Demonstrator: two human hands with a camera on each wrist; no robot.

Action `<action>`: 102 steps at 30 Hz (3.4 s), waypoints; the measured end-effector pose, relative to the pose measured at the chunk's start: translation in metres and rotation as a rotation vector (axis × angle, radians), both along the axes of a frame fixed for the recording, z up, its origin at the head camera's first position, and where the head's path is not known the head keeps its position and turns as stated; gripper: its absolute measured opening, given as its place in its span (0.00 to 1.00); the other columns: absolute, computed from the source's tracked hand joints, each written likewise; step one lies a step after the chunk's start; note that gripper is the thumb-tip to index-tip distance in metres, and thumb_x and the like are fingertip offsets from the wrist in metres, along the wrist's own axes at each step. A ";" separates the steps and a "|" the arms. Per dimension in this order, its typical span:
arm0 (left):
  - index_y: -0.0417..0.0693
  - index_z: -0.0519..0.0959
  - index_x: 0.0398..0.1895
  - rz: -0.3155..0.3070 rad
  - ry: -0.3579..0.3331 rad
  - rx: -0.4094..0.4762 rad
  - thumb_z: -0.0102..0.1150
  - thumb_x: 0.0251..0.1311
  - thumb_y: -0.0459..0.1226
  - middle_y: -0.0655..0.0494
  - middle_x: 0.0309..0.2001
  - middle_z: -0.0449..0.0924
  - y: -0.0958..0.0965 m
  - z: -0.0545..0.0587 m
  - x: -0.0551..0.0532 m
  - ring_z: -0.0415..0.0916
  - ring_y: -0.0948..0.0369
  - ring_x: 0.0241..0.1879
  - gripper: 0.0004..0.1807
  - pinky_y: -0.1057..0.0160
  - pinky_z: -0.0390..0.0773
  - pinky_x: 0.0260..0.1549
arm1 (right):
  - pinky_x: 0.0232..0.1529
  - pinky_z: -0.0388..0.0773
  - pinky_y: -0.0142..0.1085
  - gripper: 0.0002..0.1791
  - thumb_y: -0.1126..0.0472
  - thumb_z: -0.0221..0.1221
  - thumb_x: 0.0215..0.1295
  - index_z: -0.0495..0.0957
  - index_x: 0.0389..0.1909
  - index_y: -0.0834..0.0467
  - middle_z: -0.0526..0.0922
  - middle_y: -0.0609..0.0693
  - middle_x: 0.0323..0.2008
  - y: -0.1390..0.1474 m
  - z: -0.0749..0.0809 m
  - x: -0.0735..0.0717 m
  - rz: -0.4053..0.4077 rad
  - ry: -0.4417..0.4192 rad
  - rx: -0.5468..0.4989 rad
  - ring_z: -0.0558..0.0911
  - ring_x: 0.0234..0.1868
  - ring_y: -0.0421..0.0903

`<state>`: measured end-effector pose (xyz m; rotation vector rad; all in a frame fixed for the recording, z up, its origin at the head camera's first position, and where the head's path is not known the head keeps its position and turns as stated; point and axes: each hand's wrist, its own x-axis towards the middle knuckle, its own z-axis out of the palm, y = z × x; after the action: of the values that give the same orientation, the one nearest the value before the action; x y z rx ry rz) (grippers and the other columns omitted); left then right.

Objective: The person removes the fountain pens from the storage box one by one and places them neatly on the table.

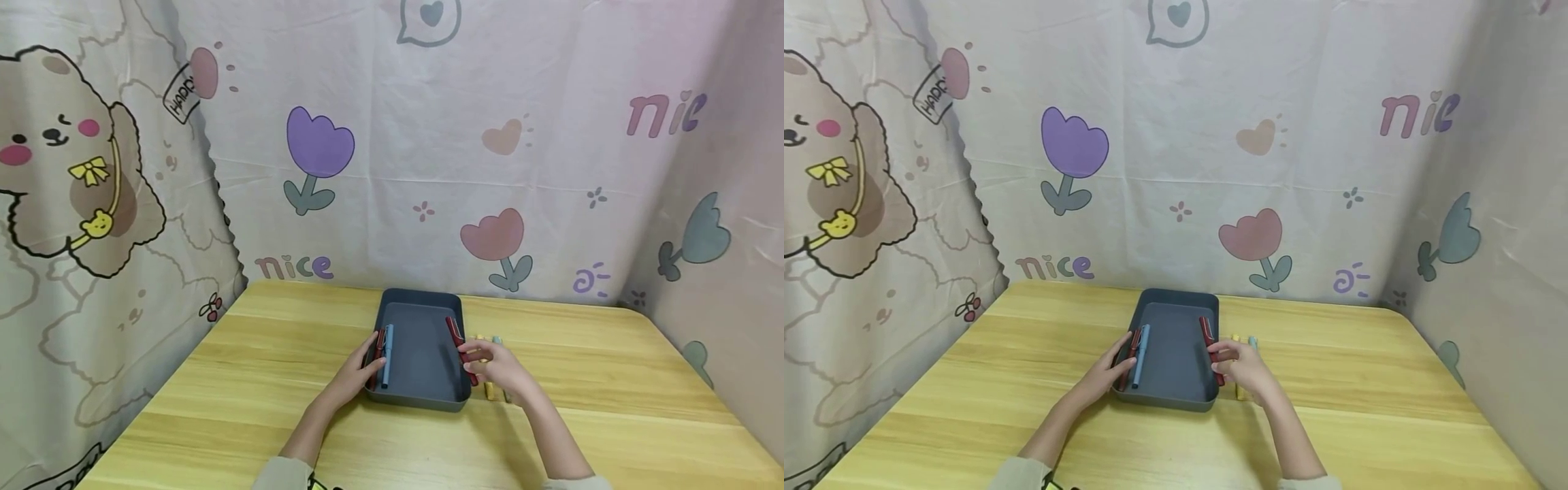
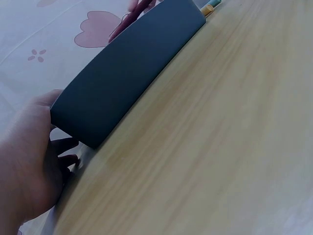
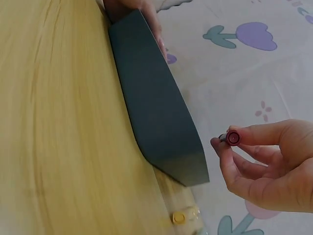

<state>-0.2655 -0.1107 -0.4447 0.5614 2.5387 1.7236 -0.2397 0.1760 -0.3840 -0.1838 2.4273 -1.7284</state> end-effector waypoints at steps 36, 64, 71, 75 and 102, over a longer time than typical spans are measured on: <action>0.45 0.51 0.71 0.021 -0.007 0.008 0.50 0.66 0.41 0.37 0.67 0.50 -0.002 -0.020 -0.013 0.48 0.41 0.65 0.33 0.39 0.52 0.57 | 0.35 0.75 0.40 0.21 0.73 0.54 0.59 0.68 0.54 0.73 0.75 0.66 0.46 0.060 -0.012 0.010 -0.074 0.010 0.004 0.77 0.42 0.55; 0.47 0.51 0.72 0.020 -0.017 0.000 0.50 0.66 0.43 0.39 0.68 0.49 -0.002 -0.019 -0.011 0.46 0.43 0.66 0.34 0.39 0.50 0.58 | 0.35 0.76 0.40 0.22 0.71 0.54 0.60 0.66 0.55 0.73 0.74 0.68 0.47 0.089 -0.029 0.012 -0.130 -0.014 -0.016 0.77 0.42 0.55; 0.48 0.50 0.72 0.024 -0.023 0.007 0.50 0.66 0.43 0.39 0.68 0.49 -0.003 -0.020 -0.011 0.47 0.43 0.65 0.34 0.40 0.51 0.58 | 0.36 0.77 0.39 0.22 0.71 0.53 0.61 0.65 0.56 0.75 0.75 0.66 0.46 0.093 -0.034 0.012 -0.142 -0.027 -0.031 0.77 0.42 0.53; 0.48 0.51 0.72 0.024 -0.018 0.006 0.50 0.66 0.43 0.39 0.68 0.49 -0.003 -0.019 -0.012 0.47 0.42 0.66 0.34 0.39 0.51 0.58 | 0.38 0.77 0.40 0.22 0.71 0.54 0.61 0.65 0.56 0.74 0.75 0.65 0.46 0.094 -0.036 0.011 -0.155 -0.040 -0.023 0.77 0.42 0.53; 0.46 0.50 0.72 0.007 -0.018 0.007 0.50 0.66 0.41 0.40 0.68 0.49 -0.001 -0.016 -0.010 0.46 0.44 0.66 0.34 0.41 0.51 0.58 | 0.41 0.76 0.41 0.22 0.68 0.52 0.65 0.64 0.58 0.74 0.75 0.63 0.47 0.102 -0.048 0.008 -0.163 -0.088 -0.039 0.77 0.43 0.49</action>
<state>-0.2758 -0.1116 -0.4607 0.5361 2.5265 1.7324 -0.2317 0.2775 -0.4316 0.0865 2.4056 -1.8091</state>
